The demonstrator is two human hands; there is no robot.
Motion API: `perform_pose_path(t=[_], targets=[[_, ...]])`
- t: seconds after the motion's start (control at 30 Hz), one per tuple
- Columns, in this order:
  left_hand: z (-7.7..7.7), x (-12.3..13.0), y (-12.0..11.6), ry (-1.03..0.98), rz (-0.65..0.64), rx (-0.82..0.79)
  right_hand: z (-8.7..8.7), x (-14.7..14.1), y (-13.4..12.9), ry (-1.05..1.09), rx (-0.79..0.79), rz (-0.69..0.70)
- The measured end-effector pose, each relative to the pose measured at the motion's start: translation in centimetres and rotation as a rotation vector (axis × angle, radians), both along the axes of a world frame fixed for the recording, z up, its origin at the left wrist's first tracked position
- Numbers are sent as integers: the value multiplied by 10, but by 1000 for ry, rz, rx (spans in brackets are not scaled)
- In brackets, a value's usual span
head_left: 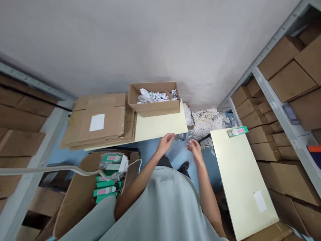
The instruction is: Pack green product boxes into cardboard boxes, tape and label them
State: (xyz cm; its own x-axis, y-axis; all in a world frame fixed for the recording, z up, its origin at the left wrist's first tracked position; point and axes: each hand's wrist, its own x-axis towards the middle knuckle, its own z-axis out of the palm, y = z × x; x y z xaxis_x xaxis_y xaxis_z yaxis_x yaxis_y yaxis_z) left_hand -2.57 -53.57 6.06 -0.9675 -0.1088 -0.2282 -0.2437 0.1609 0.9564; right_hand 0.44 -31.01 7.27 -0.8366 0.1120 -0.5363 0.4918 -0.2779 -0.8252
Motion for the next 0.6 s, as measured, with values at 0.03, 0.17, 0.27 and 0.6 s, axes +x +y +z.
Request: perform_pose_path(t=[0.03,0.17,0.27,0.6], targets=[[1,0,-17,8,50,8,3,0,-17,8,0,64],[0,11,-97,25,250,48,7,-4,-96,8,30,292],[-3,36,-175,26,396,76,5,-14,-173,3,41,461],[-34,159,-433,-80,810,191,-32,-68,-462,-29,446,675]])
